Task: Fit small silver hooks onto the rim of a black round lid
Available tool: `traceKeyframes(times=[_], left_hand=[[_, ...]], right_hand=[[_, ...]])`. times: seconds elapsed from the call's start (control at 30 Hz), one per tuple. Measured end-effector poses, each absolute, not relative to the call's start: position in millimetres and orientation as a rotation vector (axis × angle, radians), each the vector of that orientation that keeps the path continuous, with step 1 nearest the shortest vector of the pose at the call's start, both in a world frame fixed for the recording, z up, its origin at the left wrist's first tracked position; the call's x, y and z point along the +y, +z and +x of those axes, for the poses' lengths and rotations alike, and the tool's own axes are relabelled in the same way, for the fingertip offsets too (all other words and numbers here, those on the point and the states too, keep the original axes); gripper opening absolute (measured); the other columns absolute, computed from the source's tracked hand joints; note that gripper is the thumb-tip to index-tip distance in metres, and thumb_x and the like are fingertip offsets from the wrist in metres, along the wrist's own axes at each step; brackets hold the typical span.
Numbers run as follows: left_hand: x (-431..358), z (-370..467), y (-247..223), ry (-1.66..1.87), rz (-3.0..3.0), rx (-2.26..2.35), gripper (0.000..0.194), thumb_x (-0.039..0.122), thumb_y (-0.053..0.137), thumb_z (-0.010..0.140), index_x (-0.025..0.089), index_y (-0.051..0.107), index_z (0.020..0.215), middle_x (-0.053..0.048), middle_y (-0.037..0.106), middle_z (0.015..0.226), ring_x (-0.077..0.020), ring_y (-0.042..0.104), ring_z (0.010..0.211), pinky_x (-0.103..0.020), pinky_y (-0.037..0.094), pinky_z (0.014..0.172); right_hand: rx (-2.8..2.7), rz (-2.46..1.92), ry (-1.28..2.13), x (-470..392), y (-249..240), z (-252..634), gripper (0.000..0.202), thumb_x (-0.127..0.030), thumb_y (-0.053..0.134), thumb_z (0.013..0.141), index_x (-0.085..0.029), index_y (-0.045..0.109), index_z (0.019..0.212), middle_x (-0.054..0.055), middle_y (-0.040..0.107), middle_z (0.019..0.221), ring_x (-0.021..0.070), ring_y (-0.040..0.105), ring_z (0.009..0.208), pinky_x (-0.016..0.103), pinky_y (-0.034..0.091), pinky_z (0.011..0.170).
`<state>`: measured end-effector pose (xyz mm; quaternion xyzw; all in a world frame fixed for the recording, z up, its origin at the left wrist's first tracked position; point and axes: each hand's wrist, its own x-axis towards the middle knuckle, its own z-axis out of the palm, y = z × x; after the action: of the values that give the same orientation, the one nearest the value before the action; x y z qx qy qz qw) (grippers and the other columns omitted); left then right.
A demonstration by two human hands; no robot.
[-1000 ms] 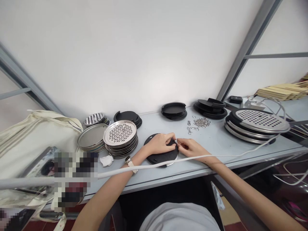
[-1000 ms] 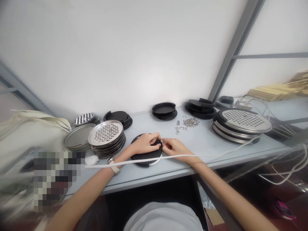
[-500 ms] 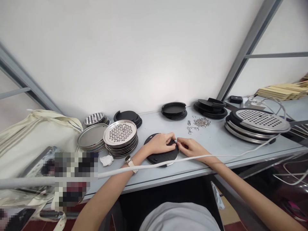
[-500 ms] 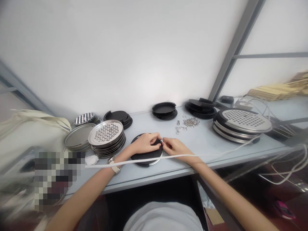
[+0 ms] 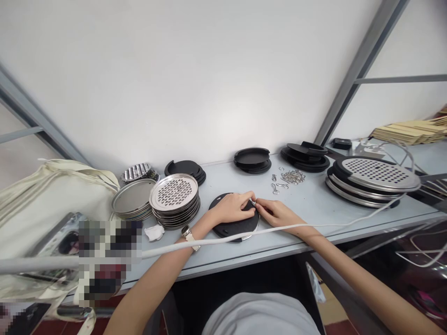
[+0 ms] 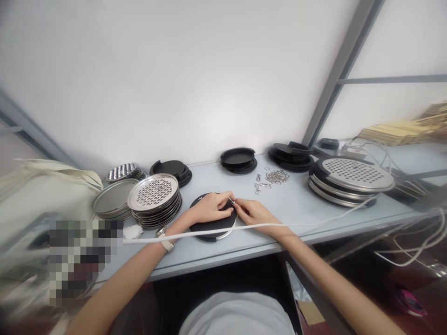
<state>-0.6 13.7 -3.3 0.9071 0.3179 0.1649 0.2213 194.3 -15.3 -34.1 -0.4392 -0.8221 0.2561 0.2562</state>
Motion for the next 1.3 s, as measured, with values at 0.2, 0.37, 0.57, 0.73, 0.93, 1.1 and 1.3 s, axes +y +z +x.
traceKeyframes(times=[0.2,0.37,0.57,0.73,0.93,1.1,1.3], left_hand=[[14.1,-1.8,-2.8,0.466,2.481,0.850,0.011,0.031,0.051,0.081,0.021,0.046,0.084,0.007,0.041,0.059,-0.0089,0.040,0.052,-0.023,0.027,0.052],[14.0,-1.2,-2.5,0.457,2.460,0.866,0.012,0.031,0.051,0.081,0.021,0.048,0.088,0.007,0.042,0.060,-0.0090,0.041,0.053,-0.023,0.028,0.053],[13.2,-0.7,-1.0,0.438,2.463,0.892,0.013,0.031,0.051,0.080,0.021,0.050,0.089,0.008,0.042,0.060,-0.0090,0.042,0.053,-0.022,0.029,0.054],[12.9,-0.5,-1.6,0.440,2.481,0.922,0.015,0.032,0.052,0.080,0.020,0.048,0.088,0.008,0.042,0.060,-0.0092,0.041,0.052,-0.023,0.028,0.052],[13.6,-0.4,-2.1,0.432,2.467,0.924,0.014,0.031,0.052,0.080,0.020,0.050,0.089,0.008,0.043,0.058,-0.0091,0.041,0.052,-0.022,0.027,0.053],[14.5,-1.7,-3.0,0.440,2.462,0.899,0.014,0.031,0.052,0.081,0.020,0.052,0.089,0.008,0.043,0.060,-0.0084,0.041,0.053,-0.022,0.029,0.054],[16.6,-3.0,-4.7,0.454,2.440,0.851,0.017,0.033,0.051,0.082,0.020,0.054,0.093,0.008,0.043,0.060,-0.0076,0.040,0.053,-0.021,0.028,0.054]], right_hand=[[-2.210,-1.207,0.701,-15.0,-37.4,194.7,0.027,-0.034,0.037,0.091,-0.020,0.043,0.069,-0.004,0.044,0.058,0.0109,0.039,0.052,0.023,0.030,0.051],[-2.197,-1.208,0.706,-15.9,-38.0,194.4,0.023,-0.030,0.041,0.086,-0.020,0.037,0.065,-0.004,0.038,0.057,0.0103,0.035,0.052,0.023,0.028,0.050],[-2.231,-1.209,0.680,-15.3,-38.9,195.2,0.023,-0.031,0.039,0.088,-0.020,0.039,0.067,-0.004,0.041,0.059,0.0103,0.037,0.052,0.022,0.029,0.051],[-2.260,-1.198,0.617,-14.6,-38.2,194.9,0.022,-0.031,0.035,0.092,-0.020,0.046,0.077,-0.001,0.053,0.066,0.0121,0.047,0.057,0.023,0.035,0.057],[-2.276,-1.196,0.594,-14.7,-35.8,195.2,0.028,-0.033,0.032,0.095,-0.019,0.050,0.078,0.000,0.055,0.067,0.0131,0.048,0.058,0.025,0.035,0.059],[-2.260,-1.185,0.621,-14.4,-35.7,194.7,0.030,-0.034,0.032,0.095,-0.020,0.046,0.073,-0.002,0.051,0.063,0.0115,0.045,0.055,0.023,0.033,0.056],[-2.253,-1.203,0.666,-13.8,-38.6,195.1,0.025,-0.032,0.035,0.093,-0.020,0.044,0.073,-0.004,0.047,0.062,0.0107,0.042,0.055,0.022,0.032,0.054]])
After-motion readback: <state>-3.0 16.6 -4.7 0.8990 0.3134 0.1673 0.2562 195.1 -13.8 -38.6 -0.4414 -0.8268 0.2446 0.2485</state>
